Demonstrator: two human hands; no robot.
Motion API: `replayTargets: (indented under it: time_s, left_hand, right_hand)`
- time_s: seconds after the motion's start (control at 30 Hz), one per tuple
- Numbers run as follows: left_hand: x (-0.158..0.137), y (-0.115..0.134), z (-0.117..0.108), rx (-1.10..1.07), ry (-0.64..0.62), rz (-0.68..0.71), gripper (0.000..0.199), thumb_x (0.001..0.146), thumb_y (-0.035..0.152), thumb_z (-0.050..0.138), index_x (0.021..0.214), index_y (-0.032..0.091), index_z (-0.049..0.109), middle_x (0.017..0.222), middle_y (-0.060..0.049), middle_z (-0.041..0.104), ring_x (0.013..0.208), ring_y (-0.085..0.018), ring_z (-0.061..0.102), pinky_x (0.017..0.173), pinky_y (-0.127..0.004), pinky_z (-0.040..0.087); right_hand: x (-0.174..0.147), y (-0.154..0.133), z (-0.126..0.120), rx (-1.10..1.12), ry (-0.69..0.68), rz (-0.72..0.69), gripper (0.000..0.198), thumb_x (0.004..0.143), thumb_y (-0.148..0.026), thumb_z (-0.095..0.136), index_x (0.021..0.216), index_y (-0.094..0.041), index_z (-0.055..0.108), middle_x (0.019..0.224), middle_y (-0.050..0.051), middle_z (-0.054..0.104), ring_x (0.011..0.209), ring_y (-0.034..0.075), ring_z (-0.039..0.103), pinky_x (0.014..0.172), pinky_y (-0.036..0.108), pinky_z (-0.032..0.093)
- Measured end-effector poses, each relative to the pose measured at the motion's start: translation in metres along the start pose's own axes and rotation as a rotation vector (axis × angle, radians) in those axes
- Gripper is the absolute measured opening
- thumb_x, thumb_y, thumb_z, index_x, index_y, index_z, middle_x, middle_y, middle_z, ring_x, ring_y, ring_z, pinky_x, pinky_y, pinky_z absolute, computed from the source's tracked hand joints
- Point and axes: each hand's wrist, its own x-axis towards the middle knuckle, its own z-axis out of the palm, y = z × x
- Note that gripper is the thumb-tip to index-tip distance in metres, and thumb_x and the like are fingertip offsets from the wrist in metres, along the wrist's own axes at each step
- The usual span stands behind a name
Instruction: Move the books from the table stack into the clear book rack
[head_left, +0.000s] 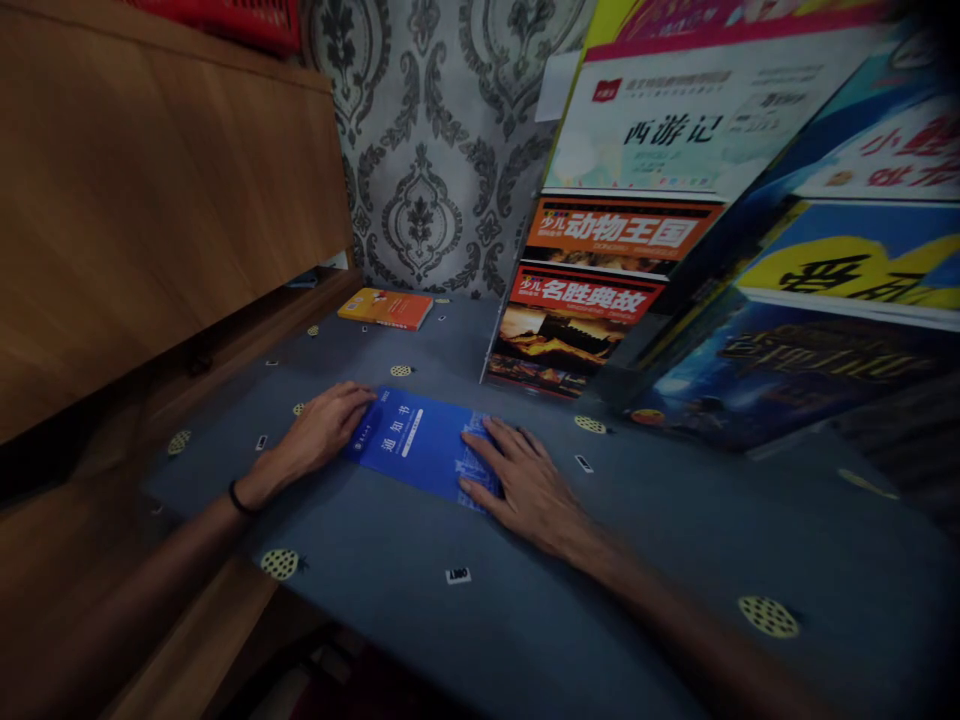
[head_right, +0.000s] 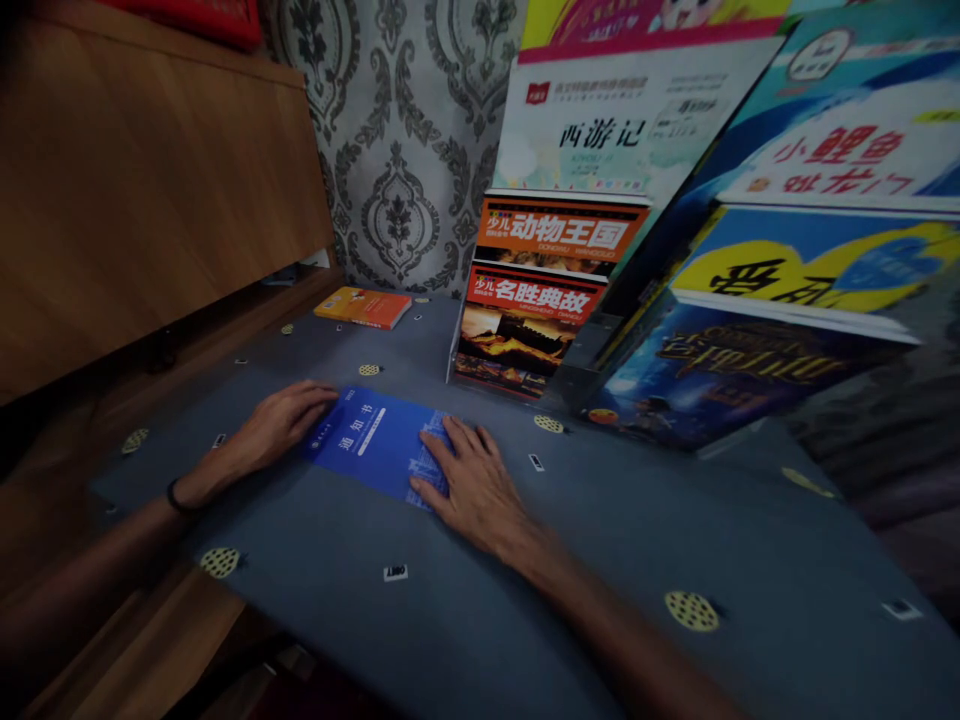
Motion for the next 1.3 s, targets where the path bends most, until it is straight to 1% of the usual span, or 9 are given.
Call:
replayTargets:
  time_s: [0.2,0.33,0.43,0.57,0.7,0.8,0.97,1.07,1.3]
  left_hand:
    - [-0.049,0.029,0.009,0.215,0.030,0.067,0.036,0.105,0.031,0.035,0.120,0.020,0.066,0.118,-0.010,0.067,0.102,-0.024,0.061,0.089,-0.041,0.052]
    - [-0.077,0.044,0.024,0.295,0.110,0.069,0.035,0.105,0.030,0.036,0.125,0.018,0.063,0.121,-0.011,0.069,0.107,-0.026,0.063,0.088,-0.042,0.051]
    - [-0.090,0.050,0.030,0.308,0.186,0.042,0.037,0.106,0.029,0.036,0.127,0.016,0.063,0.129,-0.012,0.068,0.116,-0.026,0.063,0.093,-0.042,0.051]
    - [-0.093,0.052,0.033,0.261,0.200,0.019,0.036,0.105,0.028,0.038,0.128,0.016,0.063,0.132,-0.013,0.068,0.120,-0.026,0.064,0.097,-0.043,0.051]
    - [-0.092,0.052,0.036,0.236,0.210,0.039,0.036,0.104,0.026,0.038,0.127,0.017,0.064,0.131,-0.013,0.069,0.119,-0.025,0.065,0.099,-0.044,0.050]
    - [-0.093,0.052,0.034,0.216,0.217,0.037,0.037,0.104,0.024,0.037,0.127,0.016,0.064,0.131,-0.013,0.069,0.119,-0.025,0.064,0.098,-0.045,0.050]
    - [-0.065,0.026,0.007,-0.091,0.104,-0.027,0.034,0.105,0.027,0.037,0.115,0.020,0.069,0.112,-0.006,0.075,0.096,-0.020,0.070,0.085,-0.036,0.055]
    - [-0.024,-0.005,-0.004,-0.223,0.123,-0.001,0.033,0.102,0.024,0.041,0.124,0.019,0.064,0.118,-0.007,0.073,0.108,-0.020,0.066,0.096,-0.036,0.052]
    - [0.033,-0.036,0.017,-0.261,-0.027,0.186,0.037,0.098,0.012,0.038,0.128,0.018,0.060,0.124,-0.008,0.071,0.113,-0.018,0.065,0.099,-0.034,0.050]
  right_hand:
    - [-0.035,-0.027,-0.013,-0.041,0.061,-0.061,0.053,0.098,-0.054,0.048,0.136,-0.020,0.061,0.125,0.017,0.066,0.114,0.035,0.059,0.102,0.062,0.045]
    - [-0.038,-0.040,-0.029,0.028,0.044,-0.093,0.043,0.101,-0.050,0.042,0.118,-0.023,0.071,0.106,0.013,0.072,0.102,0.031,0.063,0.101,0.060,0.045]
    - [-0.006,-0.046,-0.034,0.180,-0.006,-0.150,0.041,0.105,-0.037,0.035,0.120,-0.022,0.070,0.108,0.011,0.074,0.102,0.027,0.066,0.098,0.052,0.051]
    - [0.062,-0.051,-0.012,0.363,-0.060,-0.291,0.047,0.104,-0.027,0.031,0.147,-0.021,0.048,0.146,0.010,0.058,0.136,0.023,0.052,0.113,0.046,0.044]
    - [0.111,-0.048,0.020,0.344,-0.123,-0.288,0.052,0.101,-0.021,0.030,0.152,-0.015,0.042,0.155,0.012,0.049,0.149,0.023,0.035,0.121,0.050,0.033]
    - [0.121,-0.045,0.035,0.292,-0.136,-0.273,0.051,0.101,-0.020,0.030,0.149,-0.011,0.046,0.155,0.014,0.049,0.150,0.024,0.035,0.122,0.051,0.029]
    - [0.116,-0.045,0.040,0.234,-0.100,-0.295,0.048,0.101,-0.020,0.034,0.144,-0.013,0.053,0.154,0.013,0.050,0.146,0.026,0.039,0.119,0.054,0.031]
    - [0.116,-0.048,0.037,0.196,-0.092,-0.310,0.048,0.100,-0.018,0.034,0.145,-0.015,0.053,0.152,0.012,0.052,0.145,0.029,0.040,0.118,0.056,0.031]
    - [0.117,-0.053,0.029,0.167,-0.128,-0.345,0.053,0.097,-0.010,0.038,0.147,-0.022,0.051,0.148,0.008,0.057,0.141,0.029,0.044,0.118,0.059,0.029]
